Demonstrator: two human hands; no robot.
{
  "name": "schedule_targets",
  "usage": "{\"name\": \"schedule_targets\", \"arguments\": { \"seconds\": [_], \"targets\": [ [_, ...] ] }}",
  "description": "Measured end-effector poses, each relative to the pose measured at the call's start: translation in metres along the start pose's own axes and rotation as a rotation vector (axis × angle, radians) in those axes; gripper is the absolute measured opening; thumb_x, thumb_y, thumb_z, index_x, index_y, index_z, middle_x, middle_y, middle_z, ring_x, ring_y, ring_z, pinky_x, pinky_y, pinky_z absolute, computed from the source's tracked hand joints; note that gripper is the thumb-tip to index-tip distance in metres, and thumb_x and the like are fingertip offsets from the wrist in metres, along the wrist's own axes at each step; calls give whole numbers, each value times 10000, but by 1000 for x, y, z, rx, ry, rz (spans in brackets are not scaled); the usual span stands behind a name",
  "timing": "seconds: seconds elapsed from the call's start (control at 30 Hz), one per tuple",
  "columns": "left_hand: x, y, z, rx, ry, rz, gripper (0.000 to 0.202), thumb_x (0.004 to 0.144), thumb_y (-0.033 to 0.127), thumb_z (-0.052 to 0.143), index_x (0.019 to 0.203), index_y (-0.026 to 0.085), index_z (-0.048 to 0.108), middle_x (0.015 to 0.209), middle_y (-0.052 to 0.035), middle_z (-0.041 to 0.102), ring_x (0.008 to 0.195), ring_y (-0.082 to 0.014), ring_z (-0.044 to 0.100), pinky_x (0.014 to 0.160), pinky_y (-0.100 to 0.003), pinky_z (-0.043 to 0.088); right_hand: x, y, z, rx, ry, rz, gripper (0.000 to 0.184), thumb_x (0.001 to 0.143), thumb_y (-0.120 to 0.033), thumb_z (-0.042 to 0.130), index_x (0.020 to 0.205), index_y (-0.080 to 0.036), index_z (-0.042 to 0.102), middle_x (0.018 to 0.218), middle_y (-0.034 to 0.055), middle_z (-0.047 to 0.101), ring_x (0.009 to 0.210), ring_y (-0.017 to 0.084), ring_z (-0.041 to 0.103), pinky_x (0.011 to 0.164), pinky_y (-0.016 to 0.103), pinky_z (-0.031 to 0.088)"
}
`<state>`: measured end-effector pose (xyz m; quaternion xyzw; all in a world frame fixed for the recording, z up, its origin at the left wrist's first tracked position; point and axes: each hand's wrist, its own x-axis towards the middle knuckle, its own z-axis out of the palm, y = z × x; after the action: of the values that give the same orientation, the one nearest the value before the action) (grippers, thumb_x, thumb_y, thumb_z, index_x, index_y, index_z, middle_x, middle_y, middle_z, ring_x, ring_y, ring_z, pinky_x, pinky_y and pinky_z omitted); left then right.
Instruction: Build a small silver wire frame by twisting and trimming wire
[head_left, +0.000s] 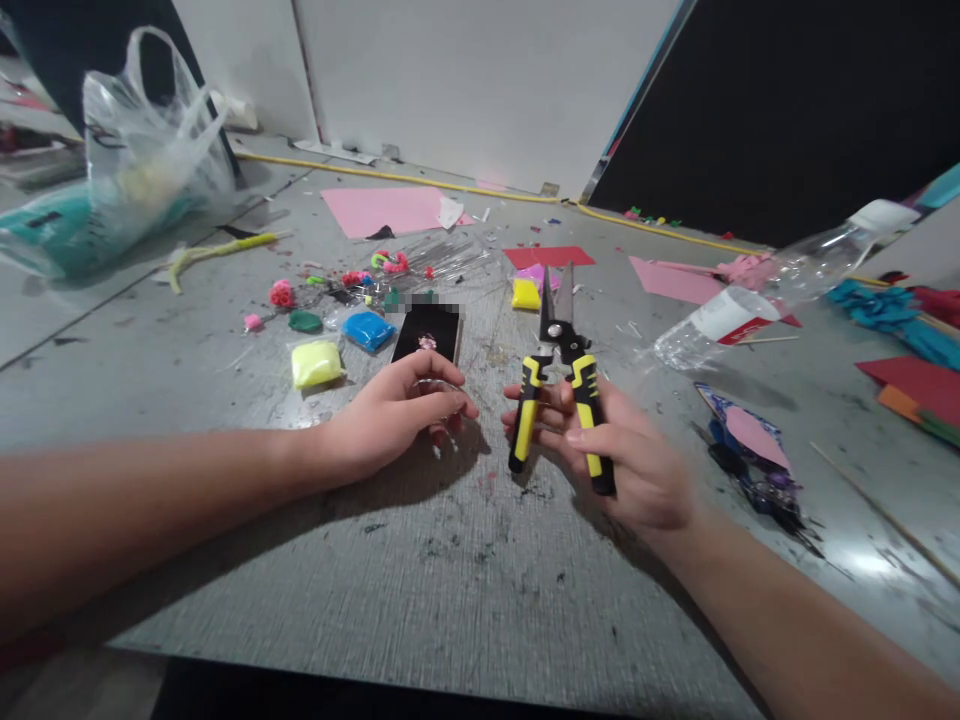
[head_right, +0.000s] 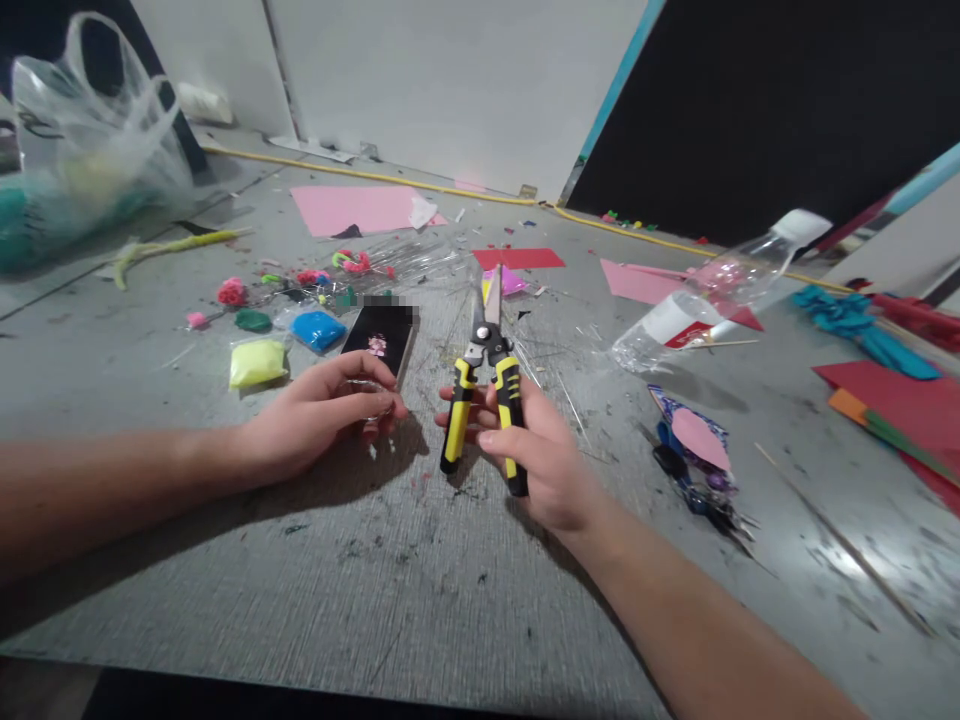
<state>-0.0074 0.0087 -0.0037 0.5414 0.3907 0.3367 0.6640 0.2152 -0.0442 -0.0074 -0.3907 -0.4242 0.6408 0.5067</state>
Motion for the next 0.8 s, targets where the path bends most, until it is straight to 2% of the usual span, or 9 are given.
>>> {"name": "schedule_targets", "arguments": {
  "seconds": [0.17,0.27,0.37,0.43,0.5,0.67,0.8],
  "targets": [
    [0,1,1,47,-9,12,158,897,218,647,859,187,497,849,-33,753,636,-87,619,553,-206,453,4,4,-7,-38,121,-7,328,614,-182,663,893,-254,506,1135,57,652,1025,284,672,883,523,571],
    [0,1,1,35,9,14,156,890,219,656,857,187,508,838,-26,746,632,-85,615,546,-201,447,5,4,-16,-268,124,-80,281,641,-224,643,888,-246,511,1149,86,617,964,281,651,827,531,569],
    [1,-1,0,2,12,22,150,884,217,659,852,186,515,802,-11,732,596,-74,591,526,-192,426,6,2,-23,-783,113,-321,303,668,-196,626,959,-238,554,1105,102,574,978,301,615,873,573,530],
    [1,-3,-1,-10,8,37,154,891,232,658,848,186,517,791,-6,726,591,-72,591,523,-189,425,6,1,-25,-1129,101,-531,325,679,-168,618,999,-212,583,1157,138,537,1090,347,581,942,602,496],
    [1,-3,-1,-3,16,50,172,899,252,662,837,184,516,781,-4,721,593,-74,602,525,-189,436,6,-1,-27,-1361,76,-698,311,699,-173,625,1009,-176,602,1248,187,492,1162,391,545,961,613,487],
    [1,-4,-1,6,22,73,186,889,267,683,845,180,525,795,-2,717,618,-76,622,530,-185,465,6,-5,-27,-1548,33,-946,229,712,-164,669,938,-149,635,1198,205,495,1037,376,541,845,573,508],
    [1,-5,-1,11,41,79,181,850,264,702,862,180,543,697,25,672,570,-72,574,508,-181,442,3,-9,-22,-1599,-17,-970,159,705,-172,698,849,-146,637,1094,186,515,935,341,519,780,548,485]
  ]
}}
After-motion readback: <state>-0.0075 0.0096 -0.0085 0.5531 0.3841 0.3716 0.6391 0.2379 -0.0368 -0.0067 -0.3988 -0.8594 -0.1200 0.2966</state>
